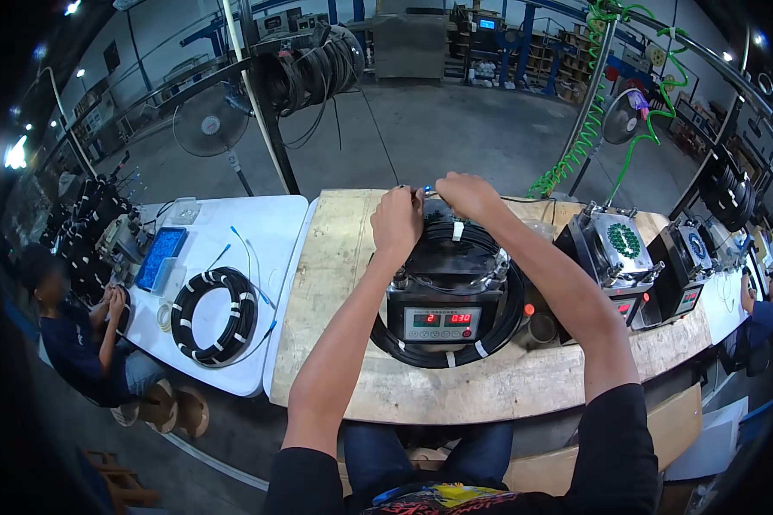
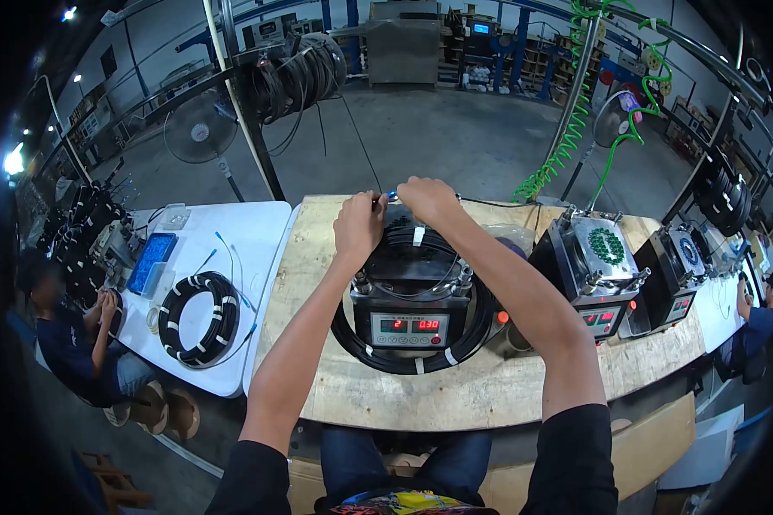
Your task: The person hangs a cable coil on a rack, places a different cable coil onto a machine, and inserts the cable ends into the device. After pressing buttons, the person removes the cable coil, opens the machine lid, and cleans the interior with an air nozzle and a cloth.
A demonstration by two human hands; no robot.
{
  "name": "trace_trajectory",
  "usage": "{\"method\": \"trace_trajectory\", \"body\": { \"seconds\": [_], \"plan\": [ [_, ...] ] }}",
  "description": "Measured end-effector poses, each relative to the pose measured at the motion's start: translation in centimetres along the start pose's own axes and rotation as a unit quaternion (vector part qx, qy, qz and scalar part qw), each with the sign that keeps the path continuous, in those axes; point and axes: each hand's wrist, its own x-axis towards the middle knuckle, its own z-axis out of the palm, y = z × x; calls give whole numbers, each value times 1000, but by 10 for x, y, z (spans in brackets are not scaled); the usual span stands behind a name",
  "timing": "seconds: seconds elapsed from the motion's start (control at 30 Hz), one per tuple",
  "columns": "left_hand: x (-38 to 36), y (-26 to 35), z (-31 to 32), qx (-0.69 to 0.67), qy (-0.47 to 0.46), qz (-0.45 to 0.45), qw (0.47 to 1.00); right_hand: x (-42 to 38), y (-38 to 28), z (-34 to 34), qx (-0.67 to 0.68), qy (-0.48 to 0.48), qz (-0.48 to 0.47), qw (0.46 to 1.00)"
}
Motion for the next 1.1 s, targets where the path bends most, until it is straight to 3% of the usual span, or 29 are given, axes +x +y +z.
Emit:
{"method": "trace_trajectory", "body": {
  "seconds": [0.13, 0.23, 0.33, 0.43, 0.63, 0.93, 1.1],
  "plan": [
    [-4, 3, -2, -10, 11, 16, 1000, -1, 5, 4, -7, 42, -34, 998],
    [-4, 1, -2, -23, 28, 32, 999, 7, 14, -7, 113, -106, 49, 987],
    [-6, 1, -4, -24, 42, 49, 998, 12, 28, 6, 223, -124, 75, 964],
    [-5, 1, -2, -20, 50, 50, 997, 16, 33, 8, 150, -169, 10, 974],
    [-6, -1, -1, -24, 50, 48, 997, 27, 37, 2, 168, -235, 49, 956],
    [-5, 0, -2, -29, 51, 49, 997, 25, 31, -4, 171, -241, 73, 952],
    [-6, 1, -3, -25, 49, 33, 998, 26, 12, -10, 53, -220, 63, 972]
  ]
}}
